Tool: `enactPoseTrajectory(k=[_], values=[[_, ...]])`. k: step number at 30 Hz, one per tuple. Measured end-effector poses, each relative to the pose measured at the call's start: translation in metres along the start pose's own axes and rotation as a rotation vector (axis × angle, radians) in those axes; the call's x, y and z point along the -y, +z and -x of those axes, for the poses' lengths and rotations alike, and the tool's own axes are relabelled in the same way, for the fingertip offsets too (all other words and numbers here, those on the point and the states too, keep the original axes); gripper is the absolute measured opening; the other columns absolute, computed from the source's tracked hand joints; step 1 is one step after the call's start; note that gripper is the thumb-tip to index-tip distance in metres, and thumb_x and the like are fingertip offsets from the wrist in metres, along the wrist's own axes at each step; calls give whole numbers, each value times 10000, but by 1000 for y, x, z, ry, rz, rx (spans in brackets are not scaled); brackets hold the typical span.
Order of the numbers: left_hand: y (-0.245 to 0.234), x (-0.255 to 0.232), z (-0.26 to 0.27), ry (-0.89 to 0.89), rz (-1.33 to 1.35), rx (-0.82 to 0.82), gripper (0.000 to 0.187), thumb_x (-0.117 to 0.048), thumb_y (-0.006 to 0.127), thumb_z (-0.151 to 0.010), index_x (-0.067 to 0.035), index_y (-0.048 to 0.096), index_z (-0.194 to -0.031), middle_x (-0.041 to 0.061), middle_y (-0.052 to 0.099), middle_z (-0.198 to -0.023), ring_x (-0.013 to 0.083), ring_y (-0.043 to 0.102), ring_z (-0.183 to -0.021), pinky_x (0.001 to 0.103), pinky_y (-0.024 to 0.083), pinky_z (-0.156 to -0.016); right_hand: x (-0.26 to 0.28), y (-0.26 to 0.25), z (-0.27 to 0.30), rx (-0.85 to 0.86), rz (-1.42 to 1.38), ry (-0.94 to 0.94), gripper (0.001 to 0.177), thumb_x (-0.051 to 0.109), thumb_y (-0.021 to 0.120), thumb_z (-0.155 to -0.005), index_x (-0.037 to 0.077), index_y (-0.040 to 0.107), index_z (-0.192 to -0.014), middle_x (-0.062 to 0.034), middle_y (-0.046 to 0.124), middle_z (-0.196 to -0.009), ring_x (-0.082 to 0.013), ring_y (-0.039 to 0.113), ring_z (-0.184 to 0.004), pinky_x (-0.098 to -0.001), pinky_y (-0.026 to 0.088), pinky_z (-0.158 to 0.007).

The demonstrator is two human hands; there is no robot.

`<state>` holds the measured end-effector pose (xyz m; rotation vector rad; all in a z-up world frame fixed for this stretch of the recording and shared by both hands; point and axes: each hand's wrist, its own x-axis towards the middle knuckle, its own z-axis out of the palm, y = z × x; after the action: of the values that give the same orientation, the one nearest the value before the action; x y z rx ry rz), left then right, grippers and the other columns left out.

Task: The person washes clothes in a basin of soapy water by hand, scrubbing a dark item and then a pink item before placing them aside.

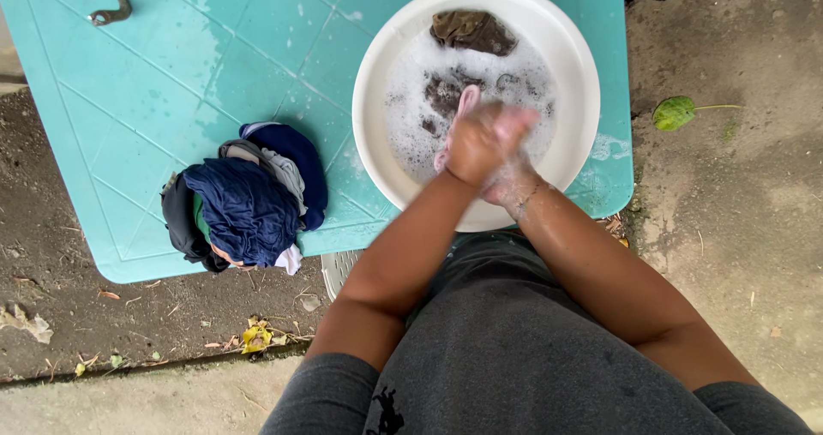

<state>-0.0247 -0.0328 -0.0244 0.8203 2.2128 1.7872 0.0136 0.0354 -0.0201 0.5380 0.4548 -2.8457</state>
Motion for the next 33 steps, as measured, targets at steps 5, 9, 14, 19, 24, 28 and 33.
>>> enactPoseTrajectory(k=[5,9,14,19,24,28,33], values=[[-3,-16,2,-143,46,2,357,-327,567,-1034,-95,668,-782,36,676,-773,127,670,-687,304,583,-592,5,-12,-14,259,209,-188,471,548,613,-982,81,667,-947,-96,659,-910,-196,643,-738,-372,590,-668],[-11,2,-13,-339,-339,166,367,-366,524,-1030,-112,672,-809,32,701,-814,133,681,-700,307,580,-678,9,5,4,285,195,-202,533,585,480,-1030,91,666,-957,-117,659,-865,-198,633,-693,-369,573,-632],[-82,6,-15,-252,-1020,-32,164,-309,735,-768,-156,735,-827,118,699,-1037,351,658,-1011,484,527,-817,47,64,39,-526,970,403,321,395,488,-1021,118,647,-1049,-90,651,-863,-196,629,-706,-412,552,-652],[-103,-26,2,-214,204,75,296,-165,610,-913,-125,681,-1197,138,622,-1312,298,589,-1260,422,482,-1098,62,85,40,-13,1766,222,242,316,685,-911,129,730,-1058,-27,740,-960,-151,705,-835,-305,552,-743],[-133,-43,16,-461,-11,357,370,-409,680,-980,-88,723,-799,154,701,-865,244,698,-1116,421,434,-1131,96,60,46,163,1651,127,252,269,736,-931,26,739,-996,-106,708,-892,-196,660,-787,-345,534,-703],[-159,-50,33,-502,714,-173,330,-335,769,-880,-61,697,-711,105,740,-1056,259,696,-1008,394,518,-1064,101,65,26,7,892,265,284,268,590,-961,8,701,-927,-127,743,-828,-229,742,-733,-347,629,-675],[-69,-94,14,-30,376,-220,419,-305,811,-901,-20,619,-661,122,626,-829,200,649,-748,327,544,-697,3,36,-17,88,645,178,292,316,579,-1032,79,664,-884,-66,688,-802,-168,683,-691,-272,595,-658]])
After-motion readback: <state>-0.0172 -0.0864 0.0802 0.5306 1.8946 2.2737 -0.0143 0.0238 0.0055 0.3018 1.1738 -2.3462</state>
